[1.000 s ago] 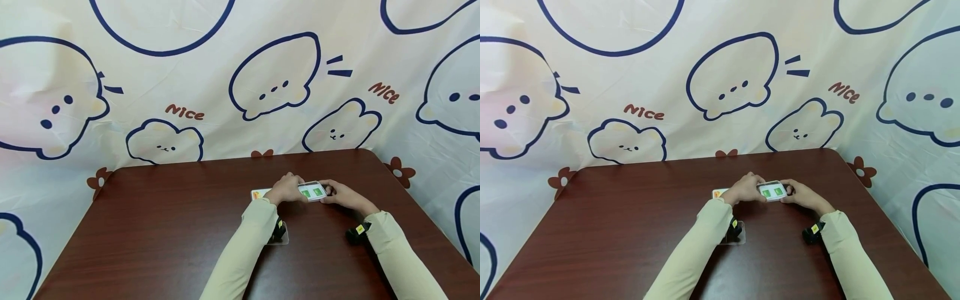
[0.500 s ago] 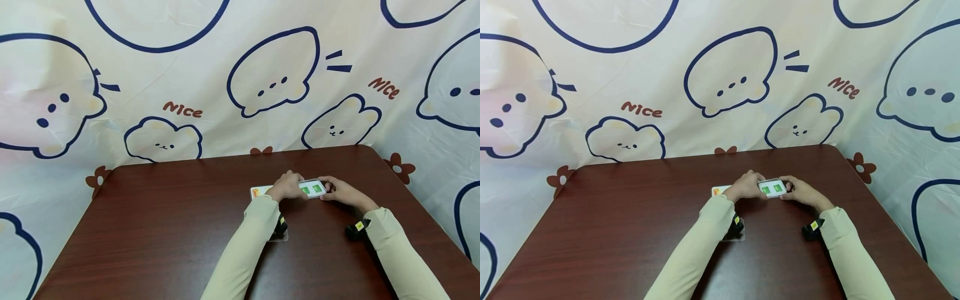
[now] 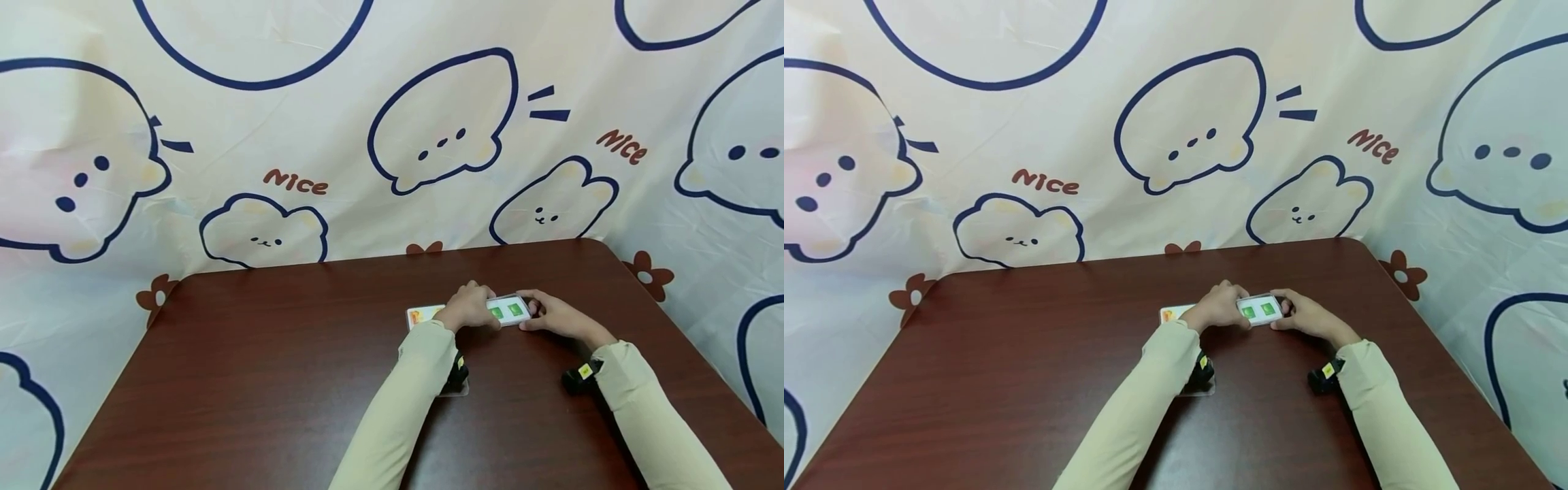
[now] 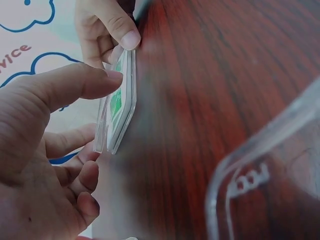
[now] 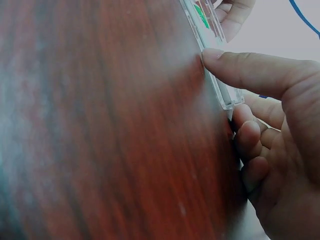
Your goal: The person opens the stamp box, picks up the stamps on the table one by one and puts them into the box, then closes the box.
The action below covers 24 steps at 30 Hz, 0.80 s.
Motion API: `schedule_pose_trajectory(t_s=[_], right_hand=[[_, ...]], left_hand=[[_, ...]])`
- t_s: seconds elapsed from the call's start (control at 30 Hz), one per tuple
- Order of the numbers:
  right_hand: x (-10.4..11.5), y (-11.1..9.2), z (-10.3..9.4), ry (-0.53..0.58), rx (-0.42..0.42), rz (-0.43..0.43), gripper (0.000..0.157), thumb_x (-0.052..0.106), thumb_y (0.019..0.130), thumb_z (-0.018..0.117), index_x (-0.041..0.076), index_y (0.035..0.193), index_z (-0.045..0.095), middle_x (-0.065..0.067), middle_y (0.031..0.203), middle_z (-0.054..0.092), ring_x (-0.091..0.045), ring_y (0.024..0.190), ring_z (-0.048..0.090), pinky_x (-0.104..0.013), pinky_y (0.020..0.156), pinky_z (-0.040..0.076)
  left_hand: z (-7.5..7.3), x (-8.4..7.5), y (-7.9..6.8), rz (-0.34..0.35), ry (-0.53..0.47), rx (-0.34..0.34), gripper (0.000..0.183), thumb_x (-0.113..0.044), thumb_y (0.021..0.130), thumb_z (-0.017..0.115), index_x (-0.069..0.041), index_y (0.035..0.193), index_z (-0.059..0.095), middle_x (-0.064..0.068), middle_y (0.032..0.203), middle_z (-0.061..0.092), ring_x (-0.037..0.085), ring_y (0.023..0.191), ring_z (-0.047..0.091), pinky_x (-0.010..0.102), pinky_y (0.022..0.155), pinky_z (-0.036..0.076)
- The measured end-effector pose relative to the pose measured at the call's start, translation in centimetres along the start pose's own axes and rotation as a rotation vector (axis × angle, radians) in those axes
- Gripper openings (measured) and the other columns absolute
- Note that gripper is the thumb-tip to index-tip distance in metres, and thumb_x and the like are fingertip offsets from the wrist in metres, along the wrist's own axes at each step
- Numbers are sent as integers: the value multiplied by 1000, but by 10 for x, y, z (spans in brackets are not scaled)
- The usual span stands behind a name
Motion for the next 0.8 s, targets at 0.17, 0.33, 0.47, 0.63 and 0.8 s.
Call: schedule_pose_trajectory(t_s=[0.17, 0.33, 0.47, 0.63, 0.8], right_hand=[[-1, 0, 1, 12, 3, -8, 67, 21, 87, 71, -3, 140, 38, -12, 99, 44, -15, 76, 40, -22, 63, 37], [-2, 1, -1, 1, -2, -8, 67, 21, 87, 71, -3, 139, 38, -11, 97, 44, -15, 76, 41, -22, 63, 37], [-3, 1, -1, 6, 4, 0, 67, 22, 86, 72, -2, 140, 38, -11, 95, 43, -15, 76, 41, -23, 63, 38], [-3, 0, -2, 1, 13, -2, 68, 22, 86, 72, -3, 139, 38, -10, 94, 43, -16, 79, 42, -23, 65, 38], [0, 0, -4, 2, 17, -6, 67, 21, 86, 72, -4, 138, 38, -11, 95, 43, -17, 81, 42, -23, 66, 38]], left_hand=[[2, 1, 1, -6, 1, 4, 57, -35, 79, 78, -18, 130, 58, 2, 119, 51, 14, 93, 44, 26, 77, 41], [3, 2, 1, 1, 3, -2, 60, -35, 79, 79, -18, 132, 57, 3, 121, 51, 15, 96, 43, 26, 78, 40], [3, 2, 1, -3, 10, -1, 60, -35, 79, 79, -18, 132, 57, 3, 121, 51, 14, 96, 44, 27, 77, 40], [5, 2, 1, -2, 14, 8, 61, -36, 79, 78, -18, 133, 56, 3, 122, 51, 15, 96, 43, 27, 78, 41], [3, 2, 2, 7, 28, 9, 61, -37, 79, 78, -19, 134, 56, 3, 123, 51, 14, 97, 43, 27, 79, 41]])
Point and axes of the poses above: each hand's wrist, its own y-axis towards the middle knuckle, its own z-axis out of the palm, x = y × z, the point moved 3 cm from there along y, towards the middle knuckle
